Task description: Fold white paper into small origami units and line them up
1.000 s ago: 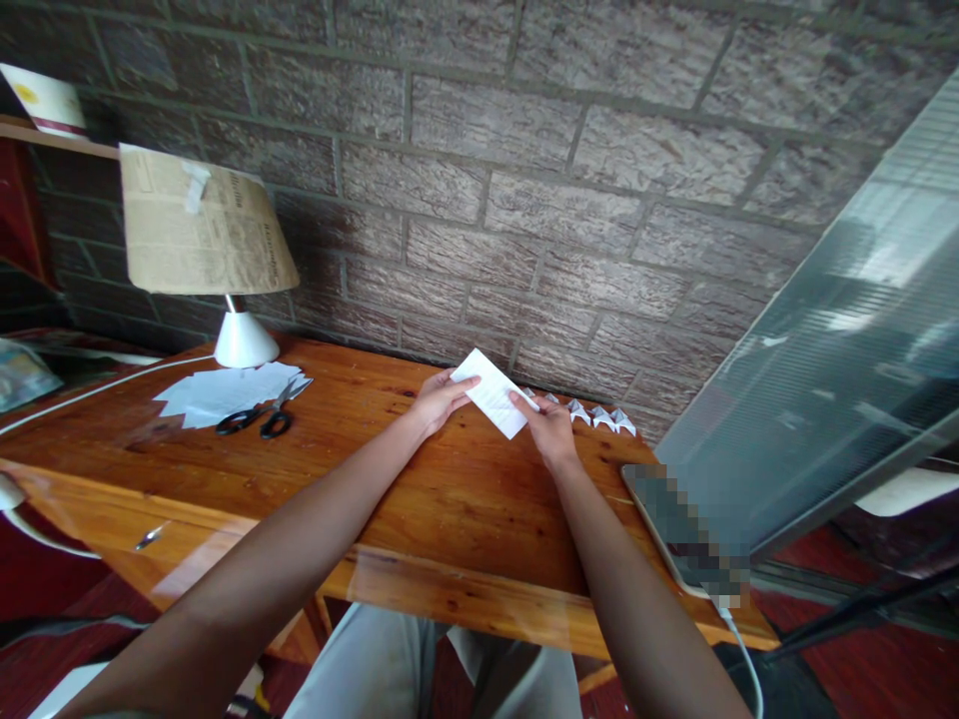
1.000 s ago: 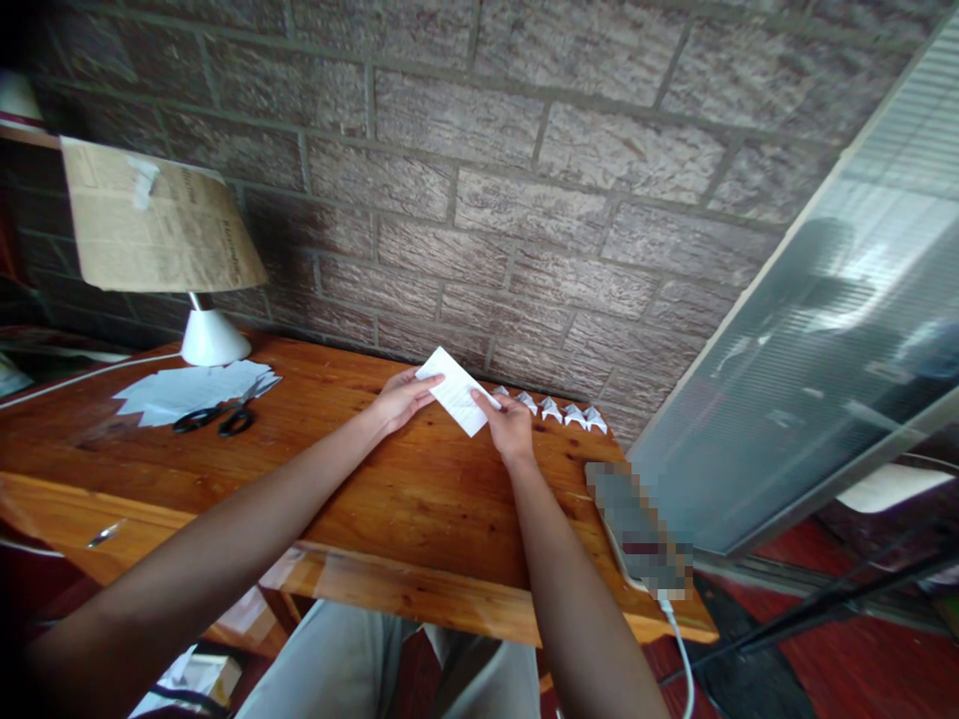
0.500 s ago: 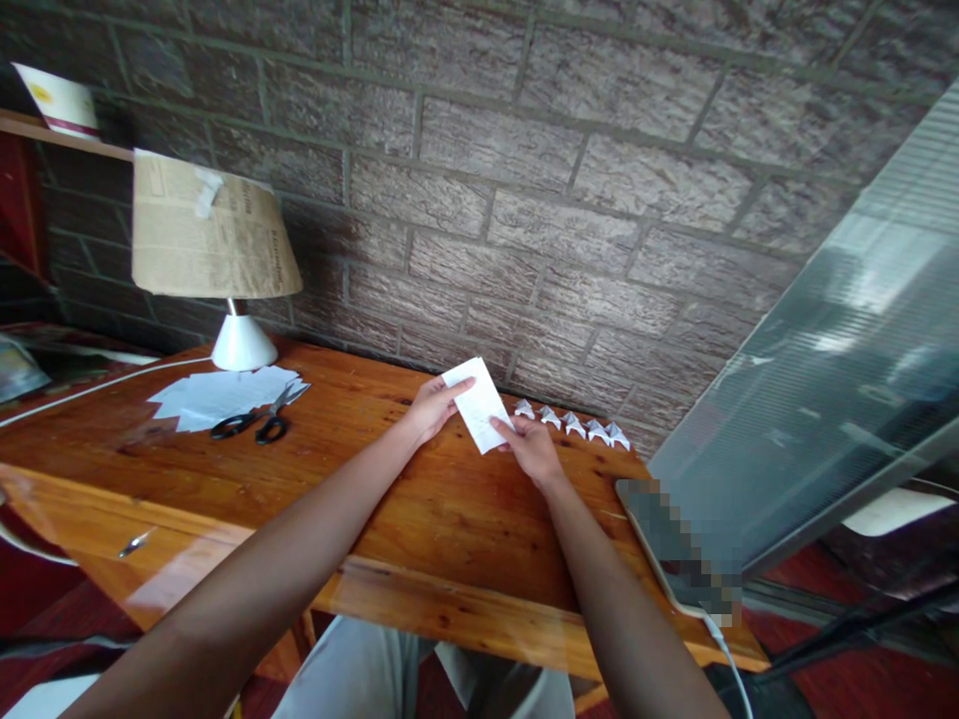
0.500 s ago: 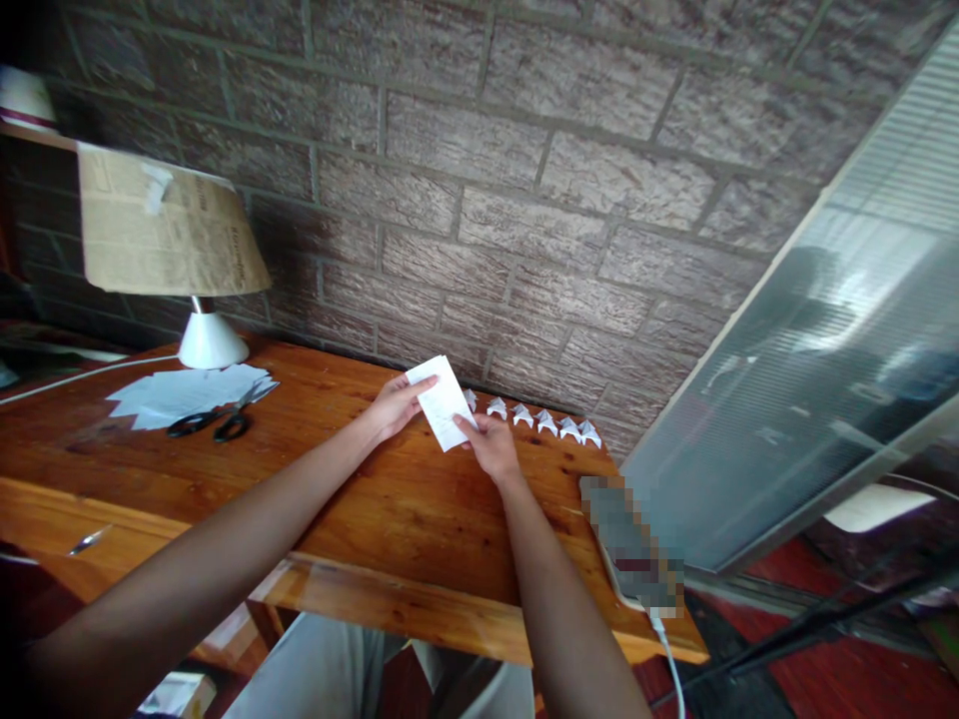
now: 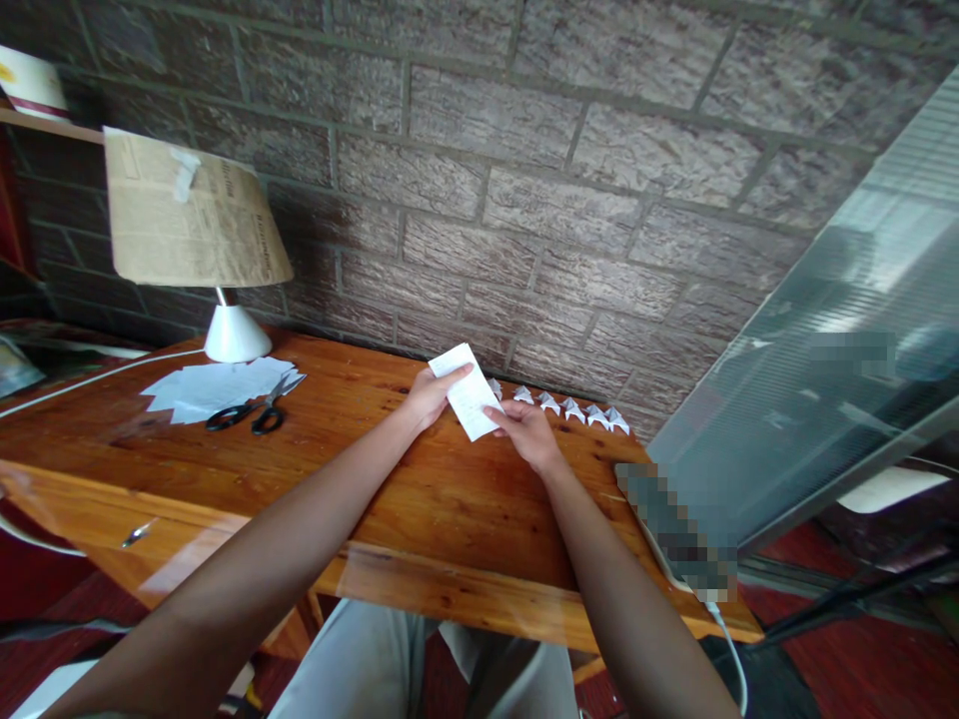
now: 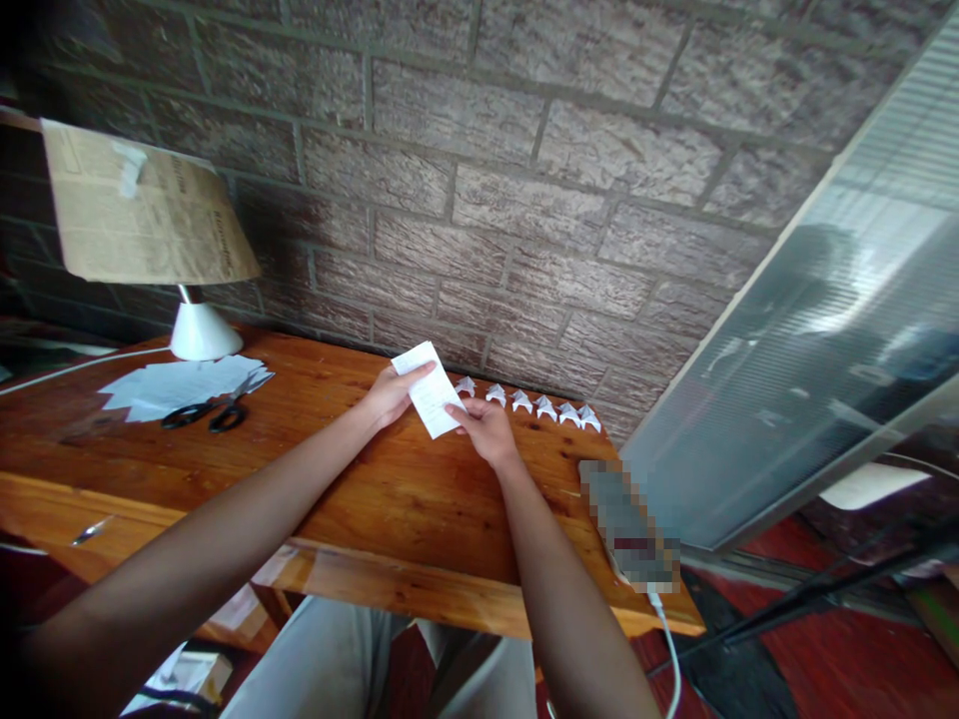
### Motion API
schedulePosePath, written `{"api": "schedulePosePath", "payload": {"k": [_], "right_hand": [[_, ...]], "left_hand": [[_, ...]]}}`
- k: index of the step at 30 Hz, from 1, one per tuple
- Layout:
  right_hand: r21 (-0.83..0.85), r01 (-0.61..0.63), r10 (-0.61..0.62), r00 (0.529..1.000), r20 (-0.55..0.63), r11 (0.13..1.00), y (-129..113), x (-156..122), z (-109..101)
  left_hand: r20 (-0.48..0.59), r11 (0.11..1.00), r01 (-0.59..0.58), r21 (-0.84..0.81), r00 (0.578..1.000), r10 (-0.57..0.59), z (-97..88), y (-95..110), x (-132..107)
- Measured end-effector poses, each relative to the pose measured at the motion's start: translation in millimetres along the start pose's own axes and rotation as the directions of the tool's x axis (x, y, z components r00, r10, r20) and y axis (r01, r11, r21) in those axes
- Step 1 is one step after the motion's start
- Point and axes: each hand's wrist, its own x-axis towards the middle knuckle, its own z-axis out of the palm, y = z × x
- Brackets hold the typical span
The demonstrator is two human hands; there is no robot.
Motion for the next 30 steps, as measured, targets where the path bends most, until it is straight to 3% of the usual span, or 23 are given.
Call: {"api": "schedulePosePath", "payload": {"k": [8,16,24,30], "right_hand": [[0.019,-0.022,0.022,1.000,-0.004,1.000,-0.2,-1.0,2.3],[0.023,-0.033,0.032,0.999,0.017,0.999,0.5,-3.3,3.1],[0.093,-0.018,0.006,0.991,0.132,0.996,4.4,-4.7,5.1],[0.114,-0.050,0.039,0.994,0.099,0.992,6.8,-3.3,3.7]], "left_hand": [[-0.040,0.999,-0.036,0.012,0.999,0.037,-0.8,-2.4,3.8],[-0.014,0.999,-0.028,0.034,1.000,0.028,0.5,-0.9,0.5],[0.057,0.992,-0.021,0.125,0.998,0.014,-0.7,-1.7,-2.4],[-0.002,0.997,-0.036,0.068,0.999,0.036,-0.2,-2.5,4.0]]}}
